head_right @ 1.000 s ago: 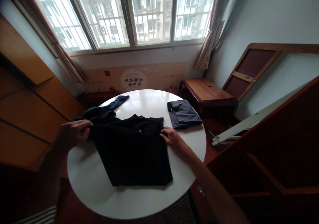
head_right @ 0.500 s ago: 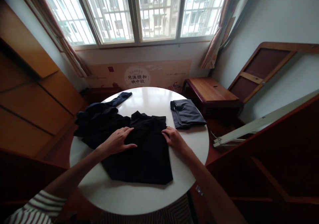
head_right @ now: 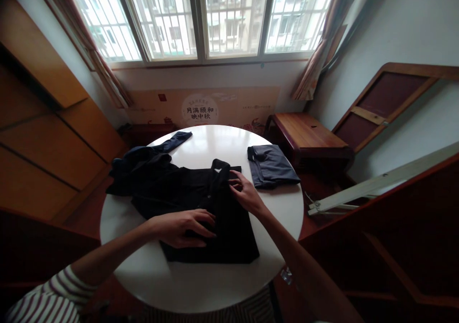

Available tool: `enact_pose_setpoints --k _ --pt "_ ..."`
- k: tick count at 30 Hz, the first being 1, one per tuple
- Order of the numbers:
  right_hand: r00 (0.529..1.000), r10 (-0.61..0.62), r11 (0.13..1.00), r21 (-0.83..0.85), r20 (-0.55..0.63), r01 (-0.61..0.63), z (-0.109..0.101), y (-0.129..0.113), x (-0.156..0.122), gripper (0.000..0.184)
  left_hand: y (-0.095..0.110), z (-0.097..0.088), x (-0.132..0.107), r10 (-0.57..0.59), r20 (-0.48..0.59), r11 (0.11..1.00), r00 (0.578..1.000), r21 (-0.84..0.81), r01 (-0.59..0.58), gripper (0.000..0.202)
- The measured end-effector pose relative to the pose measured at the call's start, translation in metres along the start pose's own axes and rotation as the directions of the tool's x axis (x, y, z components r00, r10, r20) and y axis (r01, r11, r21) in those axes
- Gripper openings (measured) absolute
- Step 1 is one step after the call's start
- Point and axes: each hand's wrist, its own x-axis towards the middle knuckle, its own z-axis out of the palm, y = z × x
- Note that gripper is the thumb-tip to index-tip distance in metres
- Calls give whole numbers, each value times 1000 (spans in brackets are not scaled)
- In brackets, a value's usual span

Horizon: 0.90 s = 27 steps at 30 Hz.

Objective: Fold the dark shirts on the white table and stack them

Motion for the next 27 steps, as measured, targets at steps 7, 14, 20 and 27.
enact_pose_setpoints --k 7,14,20,27 --pt "983 88 906 399 158 -145 -3 -11 -1 59 -21 -9 -3 -121 -80 993 989 -27 119 34" --pt "937 286 927 190 199 -324 -3 -4 -16 58 -55 -17 -3 -302 -460 838 835 290 462 44" --pt "996 88 996 -28 -5 -88 21 -9 -27 32 -69 -26 18 -156 -258 959 954 191 208 57" --pt "997 74 972 225 -11 -70 -4 -12 -34 36 -85 -75 35 -217 -500 933 839 145 328 59"
